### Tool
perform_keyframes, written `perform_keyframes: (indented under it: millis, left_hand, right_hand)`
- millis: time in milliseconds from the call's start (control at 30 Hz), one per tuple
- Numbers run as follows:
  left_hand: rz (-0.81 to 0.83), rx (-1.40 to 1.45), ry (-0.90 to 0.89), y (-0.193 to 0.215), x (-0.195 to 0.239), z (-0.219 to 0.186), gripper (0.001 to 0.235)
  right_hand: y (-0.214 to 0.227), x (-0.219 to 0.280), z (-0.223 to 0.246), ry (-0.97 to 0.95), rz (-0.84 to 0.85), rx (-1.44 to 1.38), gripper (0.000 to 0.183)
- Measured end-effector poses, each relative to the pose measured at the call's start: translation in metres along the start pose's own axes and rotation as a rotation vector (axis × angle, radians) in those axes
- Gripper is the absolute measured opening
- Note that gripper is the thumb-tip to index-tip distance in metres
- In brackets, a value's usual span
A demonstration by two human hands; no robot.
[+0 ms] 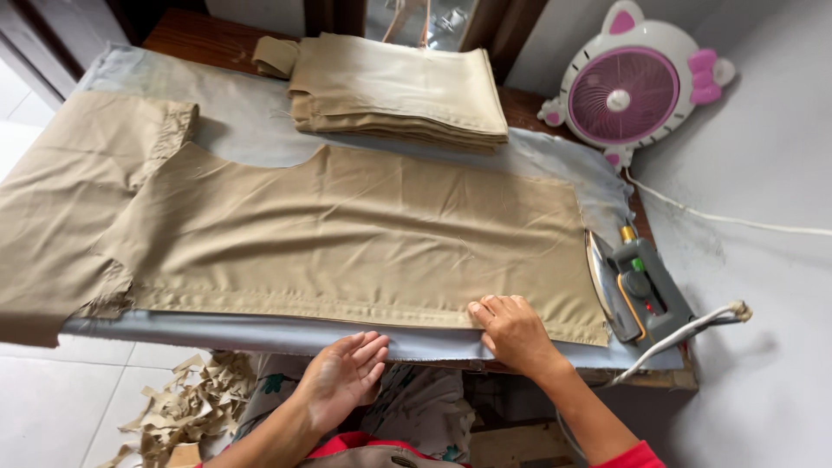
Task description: The person irons beige fabric pieces on a table, smoothing them with an iron and adjusting their position. They handle multiple pieces, folding and stacking them as they work.
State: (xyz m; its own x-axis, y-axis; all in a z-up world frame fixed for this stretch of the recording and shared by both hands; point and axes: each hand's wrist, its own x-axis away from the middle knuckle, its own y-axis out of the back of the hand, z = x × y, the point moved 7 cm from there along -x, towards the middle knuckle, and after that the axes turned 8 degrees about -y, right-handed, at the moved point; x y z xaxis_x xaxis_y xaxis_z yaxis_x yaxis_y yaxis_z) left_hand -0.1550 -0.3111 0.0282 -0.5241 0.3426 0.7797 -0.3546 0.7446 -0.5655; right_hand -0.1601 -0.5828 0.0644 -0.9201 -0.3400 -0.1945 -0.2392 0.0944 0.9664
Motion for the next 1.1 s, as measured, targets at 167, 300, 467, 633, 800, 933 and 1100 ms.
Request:
perform_keyframes:
  millis: [167,300,467,633,800,933,1100]
  left_hand:
    - [0.18,0.025,0.046,-0.011,-0.031,0.021,0.082]
    - [0.174,0.039,-0.007,-0.044,-0.032,0.009,0.1]
    - [0.071,0.227,-0.179,-0.049,-0.021,-0.032,0.068]
    - [0.142,0.107,0.05,-0.024,-0.025,0.01,0.102]
    - [0.246,0.201,0.054,-0.023,-0.013,-0.001,0.074]
    - [0.175,0.275,-0.123,0.02,-0.031,-0.019,0.021]
    - [0.15,0.155,-0.332,0.065,0.007,-0.045,0.033]
  right_hand:
    - [0.001,-0.026,-0.021,-0.069,-0.19,0.016,0.028]
    - [0.046,-0.059,-0.014,-0.144,-0.386,-0.128,0.041]
    - [0.097,-0.07,0.021,-0.079,-0.337,-0.195,0.046]
    - [0.122,-0.052,0.061,-0.055,-0.143,-0.253,0.053]
    - [0.118,-0.009,0.065,0.038,0.053,-0.481,0.053]
    - [0.153,-0.025,0.116,0.427,0.508,-0.924,0.066]
    - [0.051,-0.118,0.018,-0.385,0.364,-0.854,0.018]
